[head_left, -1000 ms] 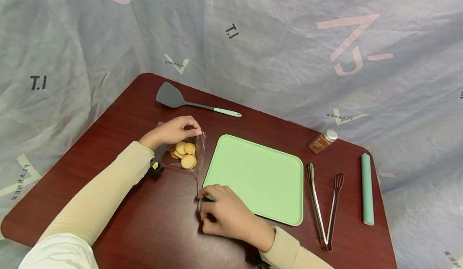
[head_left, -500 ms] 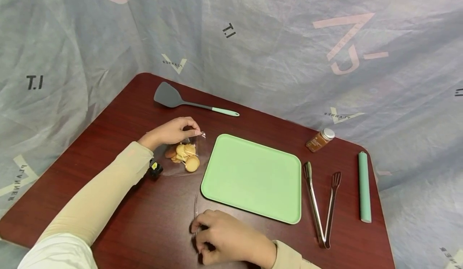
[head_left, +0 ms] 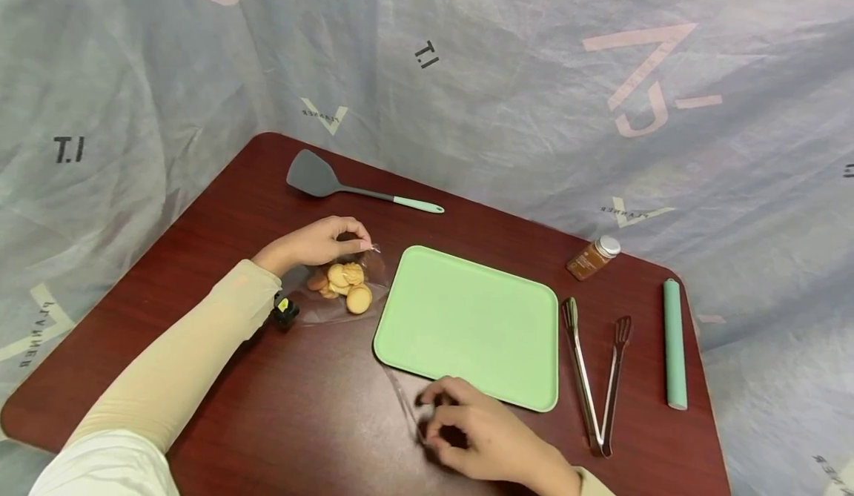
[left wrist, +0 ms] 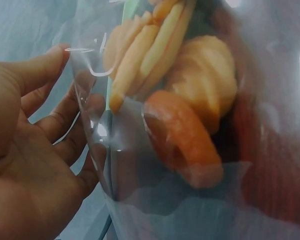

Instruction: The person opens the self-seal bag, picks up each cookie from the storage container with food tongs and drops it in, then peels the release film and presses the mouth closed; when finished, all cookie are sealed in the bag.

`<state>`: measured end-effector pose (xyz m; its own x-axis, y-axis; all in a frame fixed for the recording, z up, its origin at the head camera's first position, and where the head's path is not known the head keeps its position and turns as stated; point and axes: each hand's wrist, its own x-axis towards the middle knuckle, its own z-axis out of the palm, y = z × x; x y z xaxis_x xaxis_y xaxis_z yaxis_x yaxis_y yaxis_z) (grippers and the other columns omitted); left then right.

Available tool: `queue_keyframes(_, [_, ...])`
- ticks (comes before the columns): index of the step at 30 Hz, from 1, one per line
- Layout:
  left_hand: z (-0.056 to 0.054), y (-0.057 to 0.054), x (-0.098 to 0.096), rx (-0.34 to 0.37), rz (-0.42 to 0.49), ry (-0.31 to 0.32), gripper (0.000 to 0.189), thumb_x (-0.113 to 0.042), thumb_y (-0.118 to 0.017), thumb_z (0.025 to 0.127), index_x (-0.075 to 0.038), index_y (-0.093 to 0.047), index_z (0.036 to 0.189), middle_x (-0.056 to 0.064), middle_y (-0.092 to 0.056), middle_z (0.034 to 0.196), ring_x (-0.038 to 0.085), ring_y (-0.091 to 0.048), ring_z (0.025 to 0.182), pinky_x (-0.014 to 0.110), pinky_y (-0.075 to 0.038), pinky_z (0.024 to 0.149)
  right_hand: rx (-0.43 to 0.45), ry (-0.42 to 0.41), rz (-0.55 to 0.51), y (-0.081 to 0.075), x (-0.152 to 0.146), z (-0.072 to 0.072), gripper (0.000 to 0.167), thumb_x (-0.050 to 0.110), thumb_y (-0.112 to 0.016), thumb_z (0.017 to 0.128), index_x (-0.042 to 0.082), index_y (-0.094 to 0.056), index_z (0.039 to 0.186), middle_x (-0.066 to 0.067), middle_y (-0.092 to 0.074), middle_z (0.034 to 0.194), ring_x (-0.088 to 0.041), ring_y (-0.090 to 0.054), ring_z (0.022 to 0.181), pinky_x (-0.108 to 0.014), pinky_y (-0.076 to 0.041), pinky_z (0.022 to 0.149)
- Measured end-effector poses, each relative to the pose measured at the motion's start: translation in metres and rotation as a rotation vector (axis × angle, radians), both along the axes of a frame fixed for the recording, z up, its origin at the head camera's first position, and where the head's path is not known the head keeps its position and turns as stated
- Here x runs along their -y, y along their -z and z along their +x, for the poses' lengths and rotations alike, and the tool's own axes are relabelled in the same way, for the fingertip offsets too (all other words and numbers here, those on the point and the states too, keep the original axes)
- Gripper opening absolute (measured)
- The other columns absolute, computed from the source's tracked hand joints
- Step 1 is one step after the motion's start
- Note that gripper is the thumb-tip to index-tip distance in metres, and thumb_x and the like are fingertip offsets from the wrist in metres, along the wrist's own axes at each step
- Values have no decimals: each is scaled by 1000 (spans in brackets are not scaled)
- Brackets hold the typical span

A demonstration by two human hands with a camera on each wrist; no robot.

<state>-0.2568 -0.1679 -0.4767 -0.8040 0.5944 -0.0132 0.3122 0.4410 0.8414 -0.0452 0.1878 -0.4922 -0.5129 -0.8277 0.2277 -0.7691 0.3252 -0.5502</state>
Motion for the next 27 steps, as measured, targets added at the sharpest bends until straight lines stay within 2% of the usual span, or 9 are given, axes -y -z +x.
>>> queue_keyframes(6, [3,-3,5,-11,-18,-6,21,-22,-62,104,-4,-71,111,7,-64,111,22,-55,100,43,-43,90,-22,141,100,4,-55,2,31,28,-89,82,31,-59,87,18,-55,98,-1,-53,85,-14,-42,73])
queue_keyframes(9, [4,-5,7,-13,-15,-9,19,-21,-62,104,-6,-71,110,7,-63,110,22,-55,100,43,-43,90,35,176,111,-1,-66,-1,25,23,-85,86,30,-62,93,21,-56,92,0,-52,78,-14,-42,69])
queue_keyframes(11, [5,-7,8,-14,-13,-14,17,-20,-62,104,-7,-72,109,8,-63,110,23,-55,99,43,-43,90,54,179,84,-5,-63,-8,19,18,-80,91,28,-65,99,21,-59,93,1,-55,78,-16,-45,68])
queue_keyframes(15, [5,-6,7,-13,-8,-12,18,-21,-63,104,-7,-72,110,8,-63,110,23,-55,100,43,-43,90,1,205,60,-13,-37,-31,10,17,-75,95,23,-70,101,21,-61,95,-1,-57,78,-21,-48,68])
queue_keyframes(19, [4,-3,4,-5,-7,-8,20,-21,-62,104,-5,-72,111,8,-63,111,23,-56,101,43,-43,90,-54,255,109,-17,6,-58,5,23,-74,96,21,-74,100,19,-62,93,-7,-59,75,-26,-49,69])
queue_keyframes(27, [3,0,2,-14,-2,-17,18,-22,-61,104,-8,-72,111,7,-63,112,22,-57,100,43,-44,89,-19,407,281,-17,91,-114,16,35,-70,97,23,-78,105,13,-60,82,-6,-56,67,-28,-46,55])
